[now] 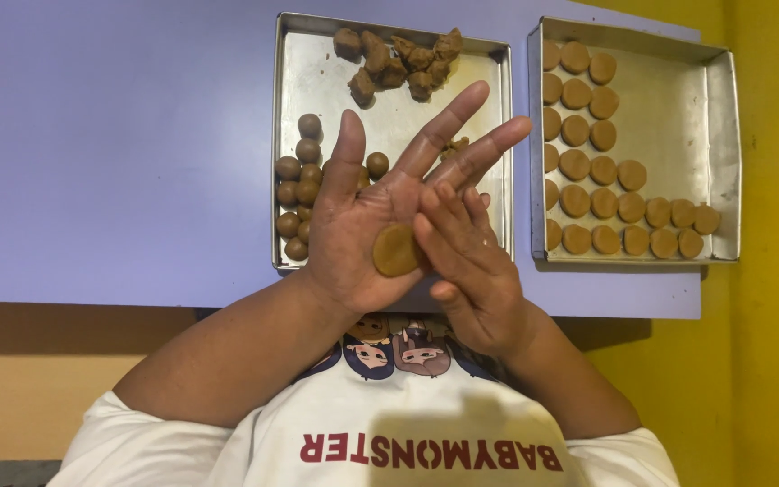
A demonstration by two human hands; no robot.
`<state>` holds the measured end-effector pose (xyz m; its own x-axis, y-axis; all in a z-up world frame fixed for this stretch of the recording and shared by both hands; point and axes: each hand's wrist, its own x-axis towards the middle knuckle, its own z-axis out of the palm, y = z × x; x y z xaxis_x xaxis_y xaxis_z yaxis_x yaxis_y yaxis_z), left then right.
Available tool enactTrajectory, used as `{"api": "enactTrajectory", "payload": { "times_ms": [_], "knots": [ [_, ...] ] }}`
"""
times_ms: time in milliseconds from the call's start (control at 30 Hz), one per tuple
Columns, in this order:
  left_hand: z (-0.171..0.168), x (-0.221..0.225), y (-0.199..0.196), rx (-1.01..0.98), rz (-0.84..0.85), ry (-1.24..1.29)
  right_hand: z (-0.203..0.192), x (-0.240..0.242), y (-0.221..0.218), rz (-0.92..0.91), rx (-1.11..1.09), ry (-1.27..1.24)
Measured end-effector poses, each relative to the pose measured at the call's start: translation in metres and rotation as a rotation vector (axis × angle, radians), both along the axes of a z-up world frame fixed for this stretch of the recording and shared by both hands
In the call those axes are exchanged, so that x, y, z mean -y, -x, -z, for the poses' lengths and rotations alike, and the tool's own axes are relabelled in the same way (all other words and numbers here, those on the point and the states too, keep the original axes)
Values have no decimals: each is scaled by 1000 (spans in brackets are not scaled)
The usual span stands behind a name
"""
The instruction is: Flattening pre-rolled dough balls by hand and arranging them in rows on a metal baking tray.
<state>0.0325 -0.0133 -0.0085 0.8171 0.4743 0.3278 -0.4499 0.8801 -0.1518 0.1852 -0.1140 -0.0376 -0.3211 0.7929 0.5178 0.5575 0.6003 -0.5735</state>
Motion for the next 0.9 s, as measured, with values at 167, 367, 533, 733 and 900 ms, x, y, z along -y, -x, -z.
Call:
{"api": "enactTrajectory", "payload": {
  "times_ms": [167, 367, 533, 733, 900],
  "knots": [
    [3, 0, -3, 35, 15, 2, 17, -5, 8, 79, 202, -167],
    [3, -3, -1, -73, -52, -44, 0, -2, 2, -6, -36, 72],
    [8, 0, -4, 67, -1, 32, 16, -6, 6, 46, 143, -97],
    [10, -2, -2, -74, -54, -21, -1, -5, 5, -23, -33, 141],
    [10, 1, -4, -37, -43, 18, 18, -5, 1, -45, 153, -72]
  ]
}}
